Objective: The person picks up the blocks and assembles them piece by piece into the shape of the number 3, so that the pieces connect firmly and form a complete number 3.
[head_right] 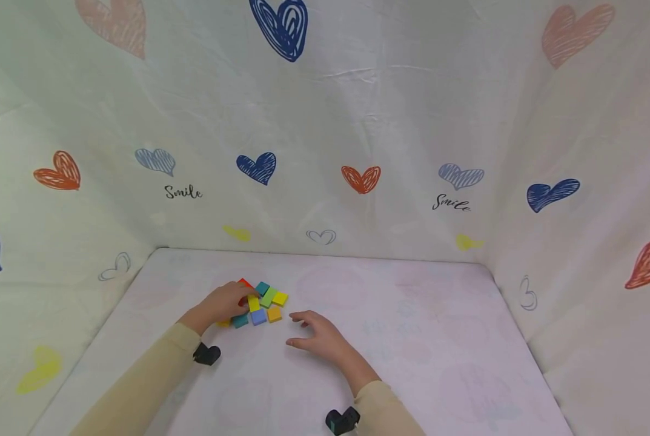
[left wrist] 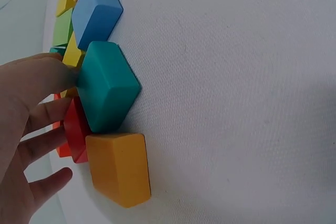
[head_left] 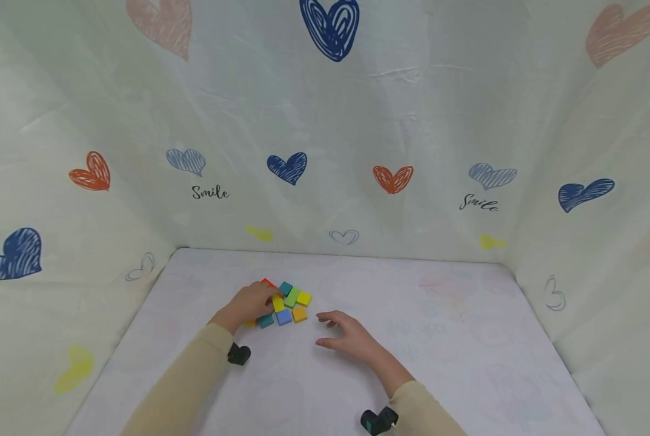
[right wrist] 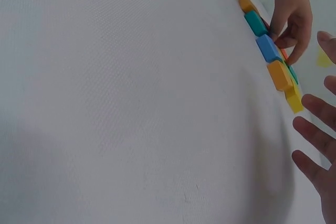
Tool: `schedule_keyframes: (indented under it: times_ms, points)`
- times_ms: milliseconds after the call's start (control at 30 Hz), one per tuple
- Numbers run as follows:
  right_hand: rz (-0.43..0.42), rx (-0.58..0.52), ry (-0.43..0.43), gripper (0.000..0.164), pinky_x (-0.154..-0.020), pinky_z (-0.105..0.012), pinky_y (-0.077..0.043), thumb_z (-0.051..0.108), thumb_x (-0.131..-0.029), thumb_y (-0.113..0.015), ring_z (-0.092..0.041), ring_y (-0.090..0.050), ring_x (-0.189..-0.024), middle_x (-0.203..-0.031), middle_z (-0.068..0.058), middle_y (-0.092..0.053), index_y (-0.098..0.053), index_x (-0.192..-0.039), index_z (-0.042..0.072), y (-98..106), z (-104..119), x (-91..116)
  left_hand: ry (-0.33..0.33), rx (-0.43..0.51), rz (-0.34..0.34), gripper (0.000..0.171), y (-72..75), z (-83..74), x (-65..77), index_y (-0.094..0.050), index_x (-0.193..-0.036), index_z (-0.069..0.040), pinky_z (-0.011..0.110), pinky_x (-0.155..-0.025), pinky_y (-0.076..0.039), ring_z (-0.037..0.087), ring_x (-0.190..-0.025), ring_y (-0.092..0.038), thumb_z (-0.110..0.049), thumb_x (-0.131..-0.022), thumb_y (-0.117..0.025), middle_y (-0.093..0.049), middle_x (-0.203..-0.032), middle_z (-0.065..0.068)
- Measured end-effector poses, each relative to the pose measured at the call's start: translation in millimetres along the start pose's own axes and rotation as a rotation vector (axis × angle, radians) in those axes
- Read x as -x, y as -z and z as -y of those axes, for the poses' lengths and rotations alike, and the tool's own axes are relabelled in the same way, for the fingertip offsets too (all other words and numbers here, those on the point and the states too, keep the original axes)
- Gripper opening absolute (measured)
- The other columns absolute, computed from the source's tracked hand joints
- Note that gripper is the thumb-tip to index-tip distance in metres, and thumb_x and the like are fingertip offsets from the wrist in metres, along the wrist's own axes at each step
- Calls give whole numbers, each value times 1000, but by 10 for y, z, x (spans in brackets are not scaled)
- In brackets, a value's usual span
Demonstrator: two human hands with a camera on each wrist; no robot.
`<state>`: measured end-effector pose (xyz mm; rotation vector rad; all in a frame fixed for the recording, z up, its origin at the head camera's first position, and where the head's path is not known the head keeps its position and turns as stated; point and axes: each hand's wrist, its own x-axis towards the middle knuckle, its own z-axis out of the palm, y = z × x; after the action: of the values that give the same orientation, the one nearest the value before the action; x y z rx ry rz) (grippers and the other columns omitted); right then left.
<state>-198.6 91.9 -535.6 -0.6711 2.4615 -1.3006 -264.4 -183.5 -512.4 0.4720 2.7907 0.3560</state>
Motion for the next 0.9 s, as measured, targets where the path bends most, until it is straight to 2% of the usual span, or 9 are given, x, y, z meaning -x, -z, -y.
schedule_keyframes:
  times_ms: [167, 367, 667, 900]
  points:
    - [1, 3, -7, 55, -94, -42, -47, 32, -87, -74, -21, -55, -111, -126, -2, -60, -56, -134, 10, -30, 6, -12, -6, -51, 2, 34, 7, 5, -36, -68, -121, -17, 37, -84, -47, 20, -90, -49, -8, -89, -65, -62, -115, 4]
    - [-2, 1, -16, 55, -94, -42, -46, 31, -86, -75, -20, -55, -111, -125, -1, -60, -57, -134, 10, -62, 13, -17, 11, -126, -16, 27, 6, 33, -47, -70, -114, -15, 41, -89, -48, 22, -91, -51, -14, -87, -74, -64, -105, 1]
    - [-12, 1, -14, 54, -94, -43, -46, 32, -87, -74, -19, -54, -110, -126, 1, -59, -57, -134, 11, -89, 45, -22, 4, -183, -80, 28, 45, 73, 42, -71, -106, -15, 39, -88, -49, 21, -92, -52, -25, -82, -80, -62, -100, 1]
    - [-41, 7, -28, 55, -93, -43, -46, 33, -86, -75, -18, -55, -111, -126, 3, -60, -57, -134, 12, -56, 55, -1, 75, -96, -114, 33, 103, 27, 92, -70, -110, -11, 39, -87, -50, 22, -89, -54, -25, -82, -80, -65, -99, 2]
